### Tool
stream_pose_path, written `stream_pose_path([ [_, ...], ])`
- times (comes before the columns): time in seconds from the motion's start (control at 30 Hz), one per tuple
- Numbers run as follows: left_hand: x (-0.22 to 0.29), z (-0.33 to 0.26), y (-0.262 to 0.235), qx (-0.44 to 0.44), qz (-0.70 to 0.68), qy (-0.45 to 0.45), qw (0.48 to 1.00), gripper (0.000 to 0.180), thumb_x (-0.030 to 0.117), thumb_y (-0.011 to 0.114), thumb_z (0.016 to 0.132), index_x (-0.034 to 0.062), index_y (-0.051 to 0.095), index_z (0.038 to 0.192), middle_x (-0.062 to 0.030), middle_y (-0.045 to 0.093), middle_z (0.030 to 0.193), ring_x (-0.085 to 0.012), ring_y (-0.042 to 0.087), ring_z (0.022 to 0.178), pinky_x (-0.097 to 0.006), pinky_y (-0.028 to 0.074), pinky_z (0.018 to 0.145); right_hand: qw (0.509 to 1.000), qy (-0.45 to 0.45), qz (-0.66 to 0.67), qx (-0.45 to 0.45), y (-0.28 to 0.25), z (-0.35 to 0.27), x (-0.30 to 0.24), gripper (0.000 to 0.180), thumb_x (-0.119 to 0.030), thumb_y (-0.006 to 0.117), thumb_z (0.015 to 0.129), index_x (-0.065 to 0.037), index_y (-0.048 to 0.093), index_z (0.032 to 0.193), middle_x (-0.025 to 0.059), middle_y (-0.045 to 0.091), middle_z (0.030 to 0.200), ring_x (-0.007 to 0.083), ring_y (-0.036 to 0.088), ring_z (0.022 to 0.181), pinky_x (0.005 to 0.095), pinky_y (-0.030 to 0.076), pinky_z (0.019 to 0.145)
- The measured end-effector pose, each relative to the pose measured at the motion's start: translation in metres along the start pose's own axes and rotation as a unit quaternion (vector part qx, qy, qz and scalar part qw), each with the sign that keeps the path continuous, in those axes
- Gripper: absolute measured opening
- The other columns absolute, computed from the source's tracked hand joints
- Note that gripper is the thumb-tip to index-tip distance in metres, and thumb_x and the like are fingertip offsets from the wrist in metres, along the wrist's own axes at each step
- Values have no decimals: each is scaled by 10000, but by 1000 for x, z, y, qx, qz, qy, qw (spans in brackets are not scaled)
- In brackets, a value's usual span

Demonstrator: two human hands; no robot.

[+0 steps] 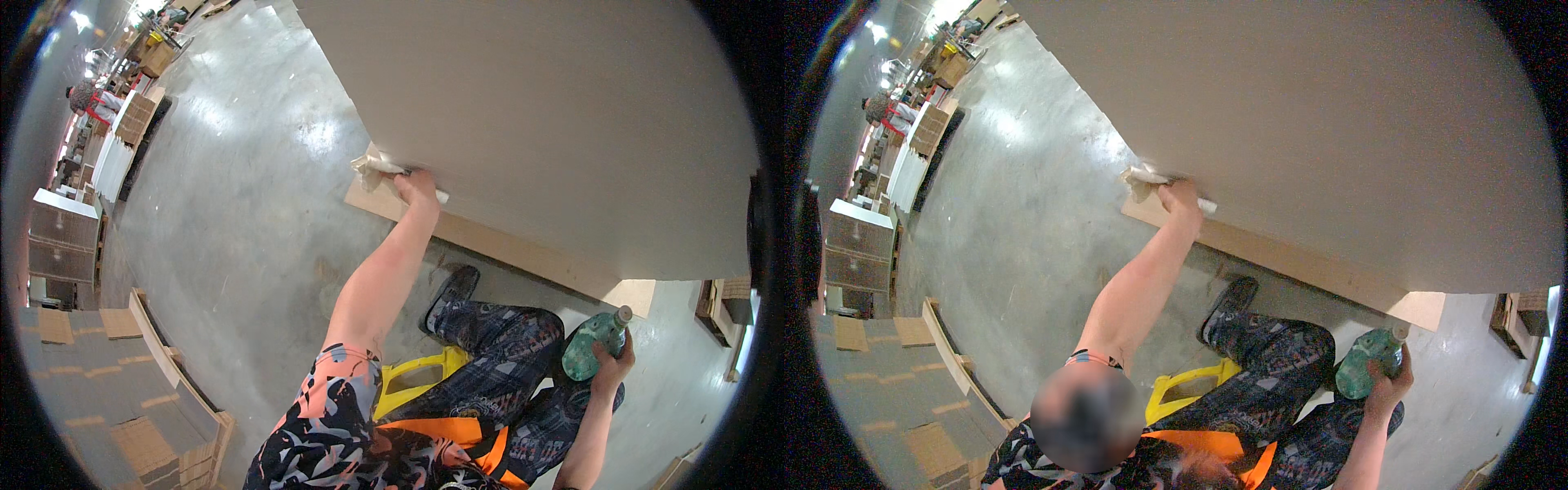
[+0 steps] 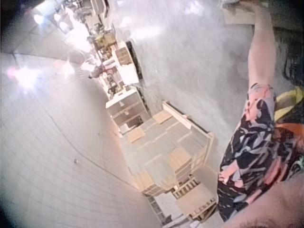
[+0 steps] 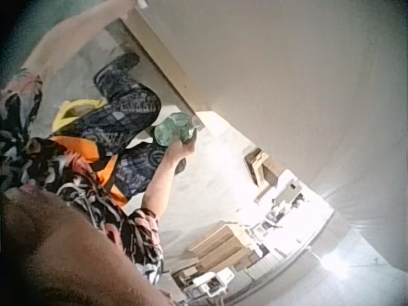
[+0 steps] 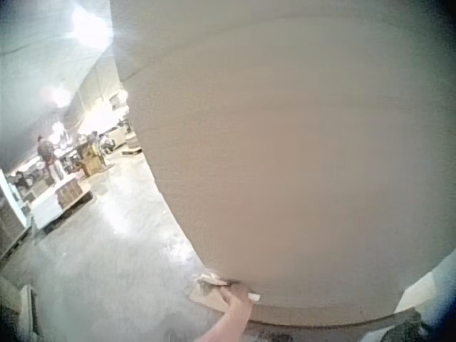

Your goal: The person cleans furniture panels by applying liquid from a bottle onto a cloth and wiping the surfaces and edges of the stacked white panels.

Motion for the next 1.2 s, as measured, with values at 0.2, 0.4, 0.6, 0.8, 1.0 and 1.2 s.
stream_pose_path([
  [0.2,-32,-35,-12,25,400,105,910,535,288,394,970,103,318,1466,-91,403,1456,-246,418,1286,-348,302,1111,999,-32,-2,-27,8,1,-3,656,130,664,663,40,538,1300,90,651,1099,189,620,979,323,501,879],
  [0.4,50,11,12,29,286,30,957,470,151,355,960,94,344,1427,-114,459,1383,-263,473,1210,-376,358,1065,999,-35,-33,6,-7,4,10,689,132,653,643,42,525,1314,106,640,1131,206,619,994,330,500,892],
  [0.6,13,-25,-16,68,536,90,836,462,7,459,890,61,404,1346,-117,550,1238,-296,531,1100,-385,417,992,999,-30,-34,-6,-1,4,-2,666,115,665,658,50,527,1307,114,640,1135,206,619,1000,330,497,898],
  [0.8,-69,-64,-21,-2,610,130,781,572,16,510,818,4,371,1372,-193,488,1321,-333,468,1226,-404,376,1031,999,-19,-47,-4,0,8,3,655,106,685,657,52,538,1294,108,649,1107,201,623,982,323,499,882],
  [1.0,4,27,-49,108,262,-76,956,470,239,413,938,83,435,1381,-119,477,1379,-320,462,1252,-508,371,1030,998,-7,-65,11,-5,1,-1,665,118,684,641,53,543,1288,106,648,1102,196,616,978,320,486,895],
  [1.2,34,35,-52,65,411,-84,905,432,200,423,934,76,455,1347,-97,508,1337,-296,491,1206,-463,413,994,998,-7,-54,34,-17,-1,5,669,130,651,649,38,536,1302,107,629,1153,205,607,1011,335,479,917],
])
Point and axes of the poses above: each hand's wrist, its own z-axis towards the middle knuckle, its own y-axis out of the palm, x = y × z, the point moved 2 cm from there along z, towards the middle knuckle
